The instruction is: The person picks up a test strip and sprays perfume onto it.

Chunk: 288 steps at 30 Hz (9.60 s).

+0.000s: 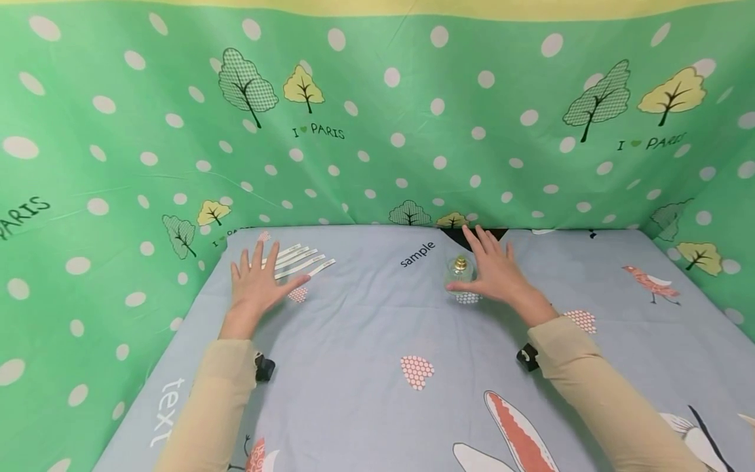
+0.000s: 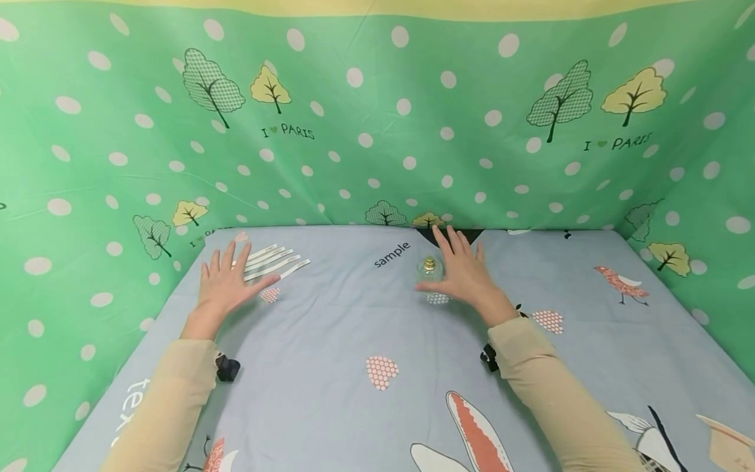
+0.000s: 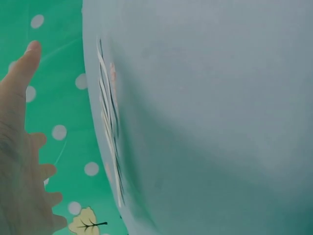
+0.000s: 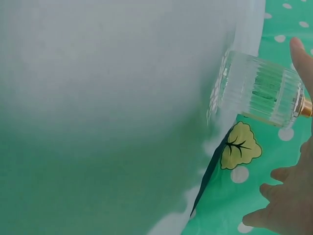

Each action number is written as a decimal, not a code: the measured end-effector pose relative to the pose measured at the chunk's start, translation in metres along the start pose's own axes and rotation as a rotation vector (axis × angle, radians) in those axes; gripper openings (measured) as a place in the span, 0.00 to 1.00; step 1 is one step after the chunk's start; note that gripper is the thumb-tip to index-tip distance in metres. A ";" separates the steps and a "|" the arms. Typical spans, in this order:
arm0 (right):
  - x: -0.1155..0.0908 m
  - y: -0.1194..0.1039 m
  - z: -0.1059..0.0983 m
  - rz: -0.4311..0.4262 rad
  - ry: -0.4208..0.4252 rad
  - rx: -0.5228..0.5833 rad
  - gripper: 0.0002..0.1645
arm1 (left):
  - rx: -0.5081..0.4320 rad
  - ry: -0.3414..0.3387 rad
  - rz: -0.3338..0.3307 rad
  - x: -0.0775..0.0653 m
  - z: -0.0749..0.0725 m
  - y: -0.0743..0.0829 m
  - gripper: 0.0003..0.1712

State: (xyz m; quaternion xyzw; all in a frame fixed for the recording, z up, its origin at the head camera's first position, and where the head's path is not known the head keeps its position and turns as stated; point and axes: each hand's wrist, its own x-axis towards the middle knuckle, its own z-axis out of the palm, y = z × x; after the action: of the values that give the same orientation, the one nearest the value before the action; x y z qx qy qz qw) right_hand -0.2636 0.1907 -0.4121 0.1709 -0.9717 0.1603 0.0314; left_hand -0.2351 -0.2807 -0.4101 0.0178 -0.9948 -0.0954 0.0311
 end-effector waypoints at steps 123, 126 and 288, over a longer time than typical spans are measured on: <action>-0.022 -0.021 0.014 0.214 0.210 0.679 0.41 | -0.643 0.126 -0.292 0.001 0.013 -0.001 0.16; -0.024 -0.022 0.011 0.194 0.244 0.682 0.41 | -0.704 0.119 -0.301 0.001 0.010 0.004 0.16; -0.022 -0.045 0.015 -0.071 0.496 0.096 0.35 | -0.981 -0.037 0.021 -0.002 0.001 0.167 0.07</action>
State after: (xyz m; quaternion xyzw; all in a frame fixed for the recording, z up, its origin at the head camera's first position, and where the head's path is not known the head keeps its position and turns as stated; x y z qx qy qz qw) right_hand -0.2272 0.1531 -0.4151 0.1617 -0.9190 0.2419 0.2662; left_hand -0.2379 -0.1166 -0.3796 -0.0105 -0.8332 -0.5525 0.0190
